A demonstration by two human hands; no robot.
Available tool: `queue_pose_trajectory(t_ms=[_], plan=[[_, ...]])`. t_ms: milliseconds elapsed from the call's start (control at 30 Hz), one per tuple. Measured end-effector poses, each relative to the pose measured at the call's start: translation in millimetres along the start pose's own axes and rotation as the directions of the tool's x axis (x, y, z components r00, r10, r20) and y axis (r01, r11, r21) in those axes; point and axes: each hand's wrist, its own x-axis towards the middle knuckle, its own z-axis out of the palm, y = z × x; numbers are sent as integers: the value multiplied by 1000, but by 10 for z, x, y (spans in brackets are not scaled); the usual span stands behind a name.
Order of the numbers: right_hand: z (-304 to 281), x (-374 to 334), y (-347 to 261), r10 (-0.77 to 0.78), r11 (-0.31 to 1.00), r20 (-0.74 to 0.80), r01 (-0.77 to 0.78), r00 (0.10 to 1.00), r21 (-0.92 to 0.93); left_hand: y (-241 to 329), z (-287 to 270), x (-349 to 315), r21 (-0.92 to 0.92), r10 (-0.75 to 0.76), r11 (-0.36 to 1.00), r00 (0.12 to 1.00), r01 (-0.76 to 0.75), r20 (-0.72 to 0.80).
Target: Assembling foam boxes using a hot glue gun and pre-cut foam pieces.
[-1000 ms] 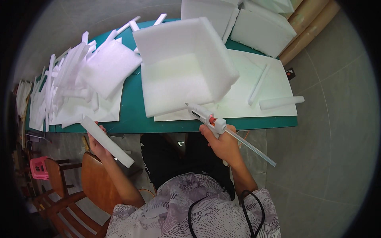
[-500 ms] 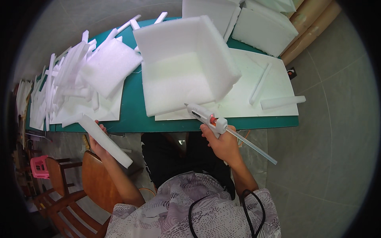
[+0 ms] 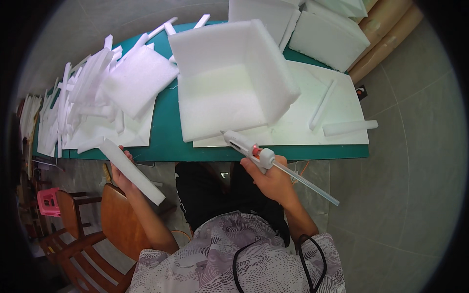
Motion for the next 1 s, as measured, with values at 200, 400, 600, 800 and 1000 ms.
queue_pose_trajectory(t_ms=[200,400,600,800,1000], plan=[[241,124,-128,-112,993,85,115,990,-29,-51,136,-10,119,96,989,993,-88,-68],[361,165,-220,-108,991,179,122,978,-64,-63,139,-3,76,92,993,995,-88,-49],[408,160,-190,-92,995,157,98,983,-29,-68,100,-10,65,90,994,995,-87,-43],[402,153,-203,-47,999,154,49,987,-10,-62,97,-10,56,80,995,997,-80,-8],[415,145,-175,-54,999,149,55,987,0,-53,100,-5,25,67,997,998,-67,-18]])
